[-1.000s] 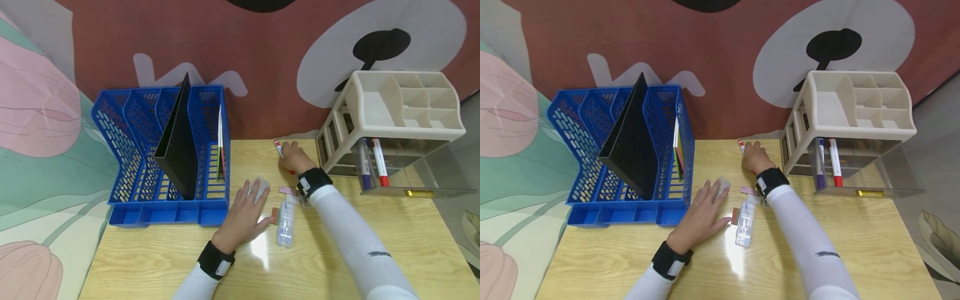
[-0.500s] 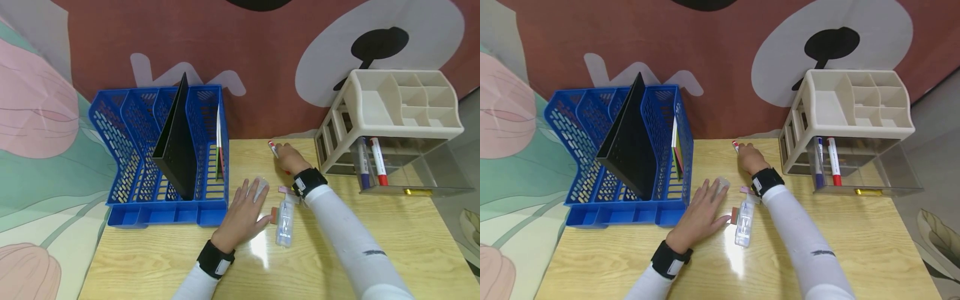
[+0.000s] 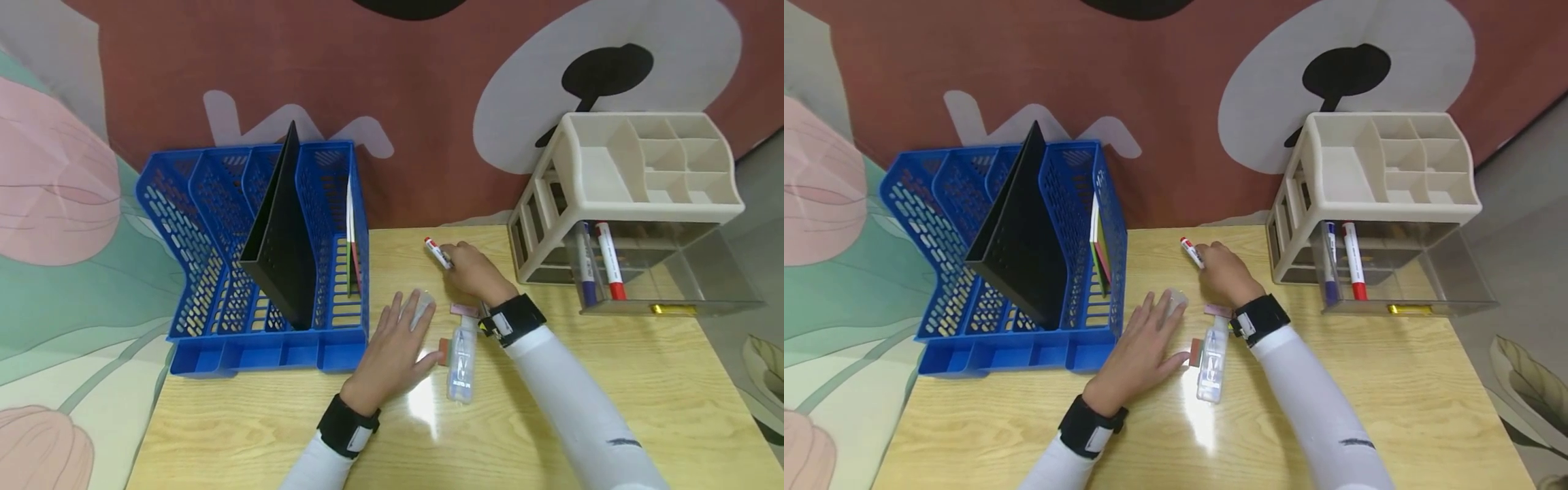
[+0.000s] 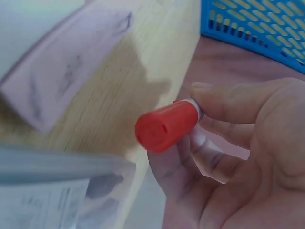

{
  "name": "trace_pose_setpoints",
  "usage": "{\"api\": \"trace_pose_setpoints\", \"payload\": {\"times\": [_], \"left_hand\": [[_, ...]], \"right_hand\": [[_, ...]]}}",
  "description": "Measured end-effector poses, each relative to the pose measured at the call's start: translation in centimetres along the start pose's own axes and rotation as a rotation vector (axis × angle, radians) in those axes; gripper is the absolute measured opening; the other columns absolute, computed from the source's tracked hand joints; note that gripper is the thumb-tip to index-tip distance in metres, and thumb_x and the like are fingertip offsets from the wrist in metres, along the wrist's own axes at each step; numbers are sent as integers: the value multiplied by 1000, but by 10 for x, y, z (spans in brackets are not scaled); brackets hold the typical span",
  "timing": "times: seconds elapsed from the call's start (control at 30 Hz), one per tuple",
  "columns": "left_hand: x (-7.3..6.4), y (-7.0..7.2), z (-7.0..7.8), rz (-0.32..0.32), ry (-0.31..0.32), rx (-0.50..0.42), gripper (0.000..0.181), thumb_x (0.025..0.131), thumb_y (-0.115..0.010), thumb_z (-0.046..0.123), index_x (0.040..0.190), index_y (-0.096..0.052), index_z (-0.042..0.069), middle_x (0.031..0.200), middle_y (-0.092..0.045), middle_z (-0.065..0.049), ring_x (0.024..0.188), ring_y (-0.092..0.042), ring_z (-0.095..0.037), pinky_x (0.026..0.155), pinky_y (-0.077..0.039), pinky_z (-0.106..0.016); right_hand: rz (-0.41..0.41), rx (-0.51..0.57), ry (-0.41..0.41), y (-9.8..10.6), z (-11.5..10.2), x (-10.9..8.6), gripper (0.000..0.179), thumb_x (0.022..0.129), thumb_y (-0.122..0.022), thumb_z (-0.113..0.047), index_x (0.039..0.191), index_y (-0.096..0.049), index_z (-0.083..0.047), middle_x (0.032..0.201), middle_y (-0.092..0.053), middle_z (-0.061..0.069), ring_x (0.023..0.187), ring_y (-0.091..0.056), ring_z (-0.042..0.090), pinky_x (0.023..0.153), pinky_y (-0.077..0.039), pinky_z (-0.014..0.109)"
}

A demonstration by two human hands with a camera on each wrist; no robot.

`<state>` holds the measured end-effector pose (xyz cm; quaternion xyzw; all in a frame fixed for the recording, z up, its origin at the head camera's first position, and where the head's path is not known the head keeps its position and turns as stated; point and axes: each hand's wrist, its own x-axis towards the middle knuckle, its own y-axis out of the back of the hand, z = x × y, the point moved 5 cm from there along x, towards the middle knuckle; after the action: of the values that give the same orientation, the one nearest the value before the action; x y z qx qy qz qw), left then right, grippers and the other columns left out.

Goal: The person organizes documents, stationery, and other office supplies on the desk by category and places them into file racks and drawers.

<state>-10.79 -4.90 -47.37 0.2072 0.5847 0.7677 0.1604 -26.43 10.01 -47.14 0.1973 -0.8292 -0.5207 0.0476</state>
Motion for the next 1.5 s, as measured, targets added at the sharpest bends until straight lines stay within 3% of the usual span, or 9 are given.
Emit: {"api": "trace_pose_setpoints", "payload": {"times": [0.2, 0.47, 0.67, 0.93, 1.07, 1.27, 1.5], "left_hand": [[-2, 4, 2, 27, -45, -11, 80, 93, -48, 60, 155, -26, 15, 162, -18, -19, 147, -3, -39, 115, -23, -59], [-4, 8, 7, 70, -102, 12, 79, 93, -48, 59, 154, -28, 14, 161, -20, -20, 147, -3, -36, 114, -27, -60], [-7, 9, 10, 68, -114, 19, 78, 93, -47, 60, 154, -28, 15, 162, -19, -19, 148, -2, -36, 114, -27, -60], [-11, 11, 17, 51, -141, 12, 80, 92, -48, 60, 155, -26, 15, 163, -13, -19, 146, -9, -42, 114, -27, -60], [-13, 12, 20, 48, -143, 16, 79, 93, -47, 60, 155, -27, 16, 162, -16, -19, 147, -4, -40, 114, -26, -59], [-14, 15, 21, 27, -126, 23, 79, 93, -45, 61, 156, -24, 18, 164, -7, -16, 148, 5, -36, 118, -19, -56], [-18, 17, 24, 34, -131, 32, 77, 94, -43, 62, 155, -25, 18, 164, -2, -14, 148, 4, -37, 117, -20, -57]], "right_hand": [[59, -13, 46, 10, -7, -26, 46, 90, -59, -5, 136, -53, -1, 100, -61, 16, 81, -56, 26, 68, -54, 42], [130, -62, 94, 22, -20, -64, 53, 88, -67, -8, 137, -50, 3, 99, -59, 17, 77, -58, 24, 64, -56, 38], [171, -93, 125, 31, -27, -88, 57, 86, -73, -14, 136, -51, 3, 95, -58, 16, 71, -56, 23, 58, -55, 36], [293, -191, 207, 47, -42, -122, 54, 79, -74, -1, 130, -56, 2, 96, -62, 18, 74, -61, 27, 57, -58, 39], [357, -241, 251, 54, -49, -141, 54, 78, -76, -2, 128, -58, 0, 93, -63, 17, 72, -59, 26, 55, -56, 38], [401, -272, 256, 67, -58, -166, 54, 78, -76, -3, 128, -59, -5, 96, -64, 14, 77, -60, 26, 57, -56, 38], [474, -309, 334, 88, -70, -193, 54, 75, -73, 3, 127, -60, -6, 94, -64, 12, 77, -60, 26, 54, -55, 37]]}}
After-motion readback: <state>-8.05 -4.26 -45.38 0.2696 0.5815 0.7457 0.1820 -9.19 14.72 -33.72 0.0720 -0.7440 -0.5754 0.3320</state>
